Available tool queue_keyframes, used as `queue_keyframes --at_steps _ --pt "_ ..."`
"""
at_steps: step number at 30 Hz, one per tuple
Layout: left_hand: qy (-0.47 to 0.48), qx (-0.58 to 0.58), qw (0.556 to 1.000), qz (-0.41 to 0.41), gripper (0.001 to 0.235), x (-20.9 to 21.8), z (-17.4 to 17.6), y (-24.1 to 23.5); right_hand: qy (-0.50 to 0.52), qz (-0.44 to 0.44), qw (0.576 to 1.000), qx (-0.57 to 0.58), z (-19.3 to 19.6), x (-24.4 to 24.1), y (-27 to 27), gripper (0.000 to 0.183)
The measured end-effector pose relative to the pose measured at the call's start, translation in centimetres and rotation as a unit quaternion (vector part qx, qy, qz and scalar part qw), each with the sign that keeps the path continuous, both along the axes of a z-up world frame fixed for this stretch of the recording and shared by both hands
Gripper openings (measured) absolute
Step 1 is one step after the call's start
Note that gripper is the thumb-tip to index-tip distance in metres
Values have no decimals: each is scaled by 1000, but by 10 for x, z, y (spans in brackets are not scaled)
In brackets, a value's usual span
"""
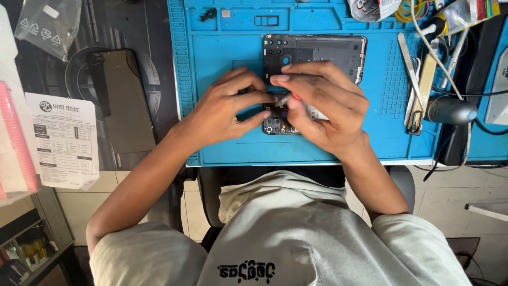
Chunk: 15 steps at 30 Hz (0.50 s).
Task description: The person disassembles a smartphone on a blue workbench, using a screwdriver to remove screws and a plastic pry tool to separate the screen. They lift the motherboard and battery assembly, then reposition components within the phone chassis.
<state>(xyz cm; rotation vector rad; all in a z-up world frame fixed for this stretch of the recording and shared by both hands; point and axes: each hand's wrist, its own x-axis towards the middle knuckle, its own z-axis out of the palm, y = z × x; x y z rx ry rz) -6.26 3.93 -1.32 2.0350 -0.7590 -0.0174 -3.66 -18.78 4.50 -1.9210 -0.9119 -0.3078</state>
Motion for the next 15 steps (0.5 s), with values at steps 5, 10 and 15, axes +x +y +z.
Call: queue_keyframes --at_steps 5,10,15 --pt "12 3 1000 -6 22 0 1 1 8 16 1000 -16 -4 -2 -4 36" --pt "2 4 1000 -5 25 -1 1 2 120 16 993 -10 -10 -10 -8 44" --pt "-8 4 1000 -8 25 0 1 2 163 -5 986 32 -13 -14 -16 43"
